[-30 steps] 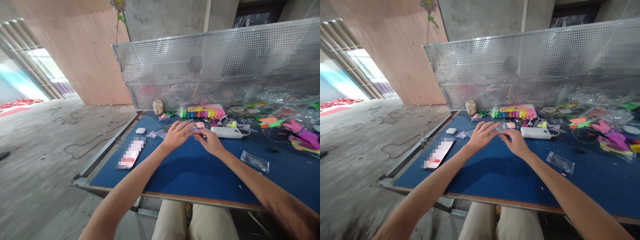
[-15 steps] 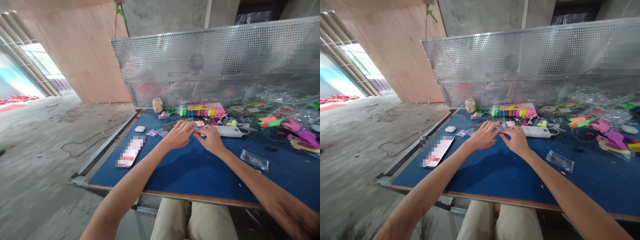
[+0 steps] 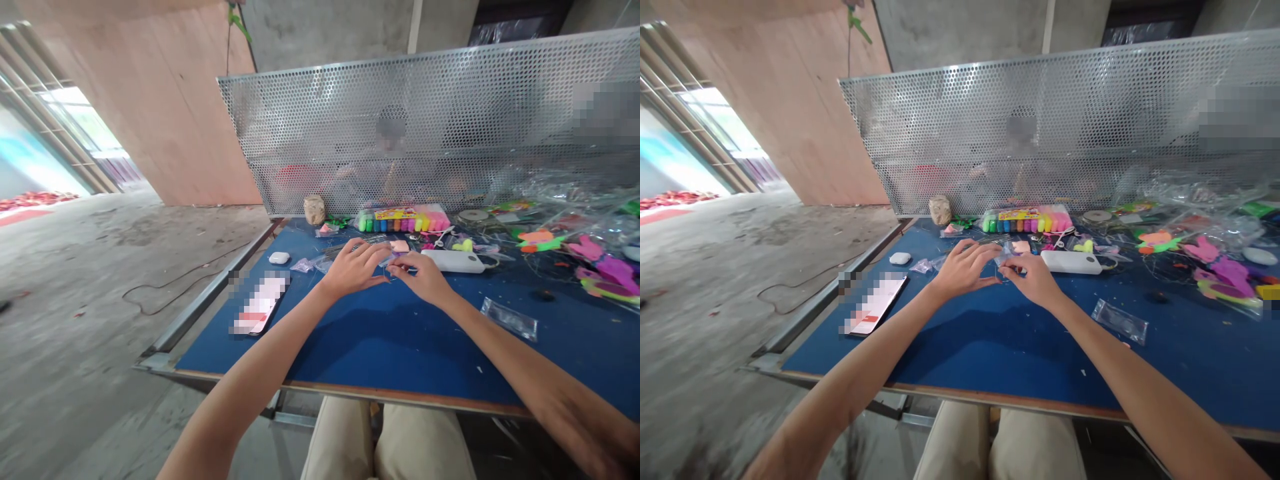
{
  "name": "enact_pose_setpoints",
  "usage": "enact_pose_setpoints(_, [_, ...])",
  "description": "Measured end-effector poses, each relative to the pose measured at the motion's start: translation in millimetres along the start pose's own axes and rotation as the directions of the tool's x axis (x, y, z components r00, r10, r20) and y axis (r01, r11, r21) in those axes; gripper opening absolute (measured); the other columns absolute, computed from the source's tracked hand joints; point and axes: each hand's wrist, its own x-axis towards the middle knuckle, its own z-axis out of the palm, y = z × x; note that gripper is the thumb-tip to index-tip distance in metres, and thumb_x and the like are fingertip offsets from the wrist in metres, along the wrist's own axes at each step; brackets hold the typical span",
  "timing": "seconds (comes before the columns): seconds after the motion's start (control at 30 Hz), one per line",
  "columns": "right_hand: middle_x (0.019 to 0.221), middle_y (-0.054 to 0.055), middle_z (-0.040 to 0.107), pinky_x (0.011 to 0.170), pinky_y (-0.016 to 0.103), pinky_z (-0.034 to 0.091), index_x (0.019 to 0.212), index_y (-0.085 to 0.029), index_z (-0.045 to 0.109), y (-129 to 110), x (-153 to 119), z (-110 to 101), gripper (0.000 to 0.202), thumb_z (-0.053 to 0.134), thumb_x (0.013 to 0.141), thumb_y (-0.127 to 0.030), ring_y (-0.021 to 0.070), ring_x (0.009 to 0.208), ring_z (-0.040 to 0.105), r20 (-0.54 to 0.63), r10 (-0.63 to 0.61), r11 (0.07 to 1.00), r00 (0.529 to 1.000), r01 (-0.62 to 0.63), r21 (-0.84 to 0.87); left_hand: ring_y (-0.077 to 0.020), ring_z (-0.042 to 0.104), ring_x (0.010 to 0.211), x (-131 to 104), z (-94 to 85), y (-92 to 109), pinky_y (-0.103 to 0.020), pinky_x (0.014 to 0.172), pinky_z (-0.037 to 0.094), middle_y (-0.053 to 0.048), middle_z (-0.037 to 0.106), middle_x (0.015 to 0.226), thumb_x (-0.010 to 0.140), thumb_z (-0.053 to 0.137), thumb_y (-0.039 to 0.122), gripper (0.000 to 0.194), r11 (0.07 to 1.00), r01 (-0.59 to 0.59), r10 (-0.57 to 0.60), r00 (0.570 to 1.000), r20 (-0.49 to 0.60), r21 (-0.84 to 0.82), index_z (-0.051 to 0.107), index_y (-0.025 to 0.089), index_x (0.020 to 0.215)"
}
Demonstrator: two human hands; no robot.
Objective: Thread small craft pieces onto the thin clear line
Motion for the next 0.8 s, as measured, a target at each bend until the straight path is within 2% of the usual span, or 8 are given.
enact_pose_setpoints(0.1, [0.085, 0.004, 0.076, 0.075, 0.037, 0.046, 0.086, -0.026, 0.076, -0.2, 0.3, 1.4, 0.022, 0.060, 0.091, -0.041, 0.0243, 0.079, 0.063, -0.013, -0.049, 0.998, 0.999, 0.048, -0.046, -0.0218, 0.065, 0.104, -0.8, 2.2, 2.4, -0.040, 0.103, 0.039, -0.010, 0.070, 0.115, 0.088, 0.053, 0.064, 0.069, 0.991, 0.084, -0.089, 0.995, -0.047, -0.102, 0.046, 0.017, 0.138])
enact_pose_setpoints(0.17, [0.084, 0.005, 0.076, 0.075, 0.038, 0.045, 0.088, -0.026, 0.076, 1.0, 0.1, 2.8, 0.022, 0.061, 0.091, -0.041, 0.0244, 0.078, 0.062, -0.026, -0.074, 0.994, 0.997, 0.072, -0.084, -0.0195, 0.067, 0.098, -1.4, 3.4, 2.7, -0.039, 0.102, 0.040, -0.006, 0.073, 0.106, 0.088, 0.057, 0.061, 0.060, 0.976, 0.124, -0.136, 0.989, -0.054, -0.178, 0.053, 0.020, 0.132])
enact_pose_setpoints(0.27, [0.087, 0.005, 0.077, 0.081, 0.041, 0.042, 0.091, -0.027, 0.076, 3.0, -0.8, 3.8, 0.021, 0.061, 0.091, -0.042, 0.0251, 0.081, 0.062, -0.044, -0.114, 0.982, 0.992, 0.106, -0.159, -0.0176, 0.068, 0.092, -2.5, 4.7, 0.2, -0.036, 0.098, 0.043, -0.003, 0.074, 0.097, 0.086, 0.063, 0.056, 0.044, 0.952, 0.159, -0.176, 0.983, -0.043, -0.261, 0.064, 0.021, 0.112])
enact_pose_setpoints(0.37, [0.090, 0.004, 0.077, 0.086, 0.043, 0.038, 0.093, -0.028, 0.076, 2.6, -1.9, 3.6, 0.019, 0.060, 0.092, -0.039, 0.0258, 0.087, 0.063, -0.044, -0.153, 0.968, 0.987, 0.140, -0.209, -0.0170, 0.068, 0.087, -4.2, 7.1, -4.1, -0.035, 0.092, 0.048, -0.004, 0.074, 0.089, 0.085, 0.065, 0.055, 0.038, 0.939, 0.156, -0.168, 0.986, -0.013, -0.306, 0.068, 0.021, 0.102])
enact_pose_setpoints(0.47, [0.091, 0.003, 0.077, 0.088, 0.044, 0.037, 0.093, -0.028, 0.075, 0.6, -2.8, 3.4, 0.019, 0.059, 0.093, -0.036, 0.0253, 0.088, 0.062, -0.017, -0.176, 0.959, 0.984, 0.167, -0.230, -0.0152, 0.068, 0.081, -6.2, 10.6, -7.5, -0.037, 0.094, 0.049, -0.002, 0.074, 0.083, 0.084, 0.066, 0.054, 0.034, 0.935, 0.138, -0.156, 0.987, -0.028, -0.327, 0.072, 0.021, 0.092])
enact_pose_setpoints(0.6, [0.091, 0.003, 0.077, 0.088, 0.044, 0.036, 0.094, -0.028, 0.075, -0.3, -3.2, 3.0, 0.018, 0.059, 0.093, -0.036, 0.0249, 0.088, 0.061, -0.028, -0.189, 0.951, 0.982, 0.176, -0.254, -0.0129, 0.069, 0.079, -6.9, 11.5, -8.7, -0.037, 0.101, 0.048, 0.001, 0.075, 0.084, 0.084, 0.067, 0.052, 0.030, 0.928, 0.128, -0.159, 0.985, -0.062, -0.351, 0.073, 0.023, 0.088])
enact_pose_setpoints(0.8, [0.093, 0.003, 0.077, 0.088, 0.045, 0.035, 0.094, -0.029, 0.075, 0.0, -2.5, 1.0, 0.019, 0.058, 0.094, -0.037, 0.0254, 0.089, 0.061, -0.030, -0.203, 0.943, 0.979, 0.187, -0.274, -0.0126, 0.071, 0.084, -6.4, 9.7, -8.0, -0.032, 0.096, 0.052, -0.001, 0.076, 0.088, 0.091, 0.062, 0.044, 0.024, 0.922, 0.116, -0.135, 0.991, -0.025, -0.370, 0.075, 0.023, 0.091])
